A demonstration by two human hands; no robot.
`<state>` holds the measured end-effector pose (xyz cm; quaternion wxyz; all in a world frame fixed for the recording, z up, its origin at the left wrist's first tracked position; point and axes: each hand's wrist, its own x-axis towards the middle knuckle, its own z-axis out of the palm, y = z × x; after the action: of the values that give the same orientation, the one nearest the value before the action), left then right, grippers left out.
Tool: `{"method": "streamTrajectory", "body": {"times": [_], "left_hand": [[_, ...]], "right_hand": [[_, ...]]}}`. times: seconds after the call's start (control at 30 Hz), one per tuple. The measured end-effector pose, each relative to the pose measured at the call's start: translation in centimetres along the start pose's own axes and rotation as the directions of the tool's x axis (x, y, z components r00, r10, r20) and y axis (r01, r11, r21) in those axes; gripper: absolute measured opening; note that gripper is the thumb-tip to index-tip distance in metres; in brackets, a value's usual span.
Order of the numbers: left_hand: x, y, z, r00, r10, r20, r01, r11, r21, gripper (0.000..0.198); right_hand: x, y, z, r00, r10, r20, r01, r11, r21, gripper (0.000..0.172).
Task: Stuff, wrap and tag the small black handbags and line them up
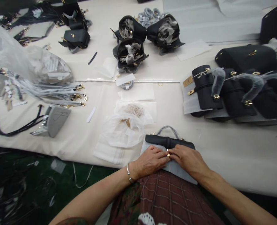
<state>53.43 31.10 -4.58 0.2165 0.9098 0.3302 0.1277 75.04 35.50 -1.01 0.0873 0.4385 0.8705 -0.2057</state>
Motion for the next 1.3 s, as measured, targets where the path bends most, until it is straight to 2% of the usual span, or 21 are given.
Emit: {"method": "streamTrajectory", "body": {"times": [0.13, 0.27, 0.33, 0.43, 0.6, 0.7, 0.83, 0.97, 1.17, 1.3], "left_hand": [[0.3, 0.0, 0.1, 0.999, -0.013, 0.033, 0.013, 1.0, 0.014, 0.029], [0.7, 0.0, 0.6, 0.994, -0.088, 0.062, 0.088, 0.996, 0.011, 0.023], [0.9, 0.0, 0.8, 0.993, -0.106, 0.057, 0.105, 0.994, 0.014, 0.021], [1.0, 0.2, 0.8, 0.994, -0.103, 0.034, 0.102, 0.994, 0.028, 0.017], [0.8, 0.4, 0.8, 0.994, -0.109, 0.022, 0.109, 0.994, 0.02, 0.015], [0.6, 0.4, 0.8, 0.993, -0.118, 0.03, 0.118, 0.993, -0.01, 0.016], [0.3, 0.1, 0.9, 0.994, -0.11, 0.017, 0.111, 0.992, -0.059, 0.018], [0.2, -0.1, 0.9, 0.993, -0.114, 0.028, 0.116, 0.992, -0.059, 0.017], [0.3, -0.1, 0.8, 0.991, -0.125, 0.047, 0.128, 0.99, -0.056, 0.019], [0.0, -0.1, 0.4, 0.992, -0.114, 0.044, 0.118, 0.988, -0.101, 0.022]], "right_hand": [[0.8, -0.5, 0.2, 0.994, -0.046, 0.103, 0.047, 0.999, -0.011, 0.019], [1.6, -0.1, 1.0, 0.987, -0.007, 0.162, -0.003, 0.998, 0.059, 0.017], [1.8, 0.6, 1.2, 0.99, -0.032, 0.135, 0.011, 0.988, 0.156, 0.013], [1.5, 1.3, 1.3, 0.988, -0.152, 0.026, 0.142, 0.963, 0.228, 0.016], [0.8, 1.5, 0.9, 0.941, -0.335, -0.036, 0.337, 0.931, 0.141, 0.023], [0.6, 1.7, 0.8, 0.916, -0.399, -0.052, 0.402, 0.909, 0.112, 0.026], [0.8, 2.3, 0.8, 0.893, -0.449, -0.018, 0.449, 0.891, 0.063, 0.028], [1.4, 2.5, 0.7, 0.868, -0.495, 0.037, 0.49, 0.866, 0.098, 0.028], [2.0, 2.3, 0.3, 0.852, -0.521, 0.047, 0.518, 0.853, 0.07, 0.025], [1.7, 2.2, 1.1, 0.845, -0.534, -0.021, 0.533, 0.845, -0.043, 0.025]]}}
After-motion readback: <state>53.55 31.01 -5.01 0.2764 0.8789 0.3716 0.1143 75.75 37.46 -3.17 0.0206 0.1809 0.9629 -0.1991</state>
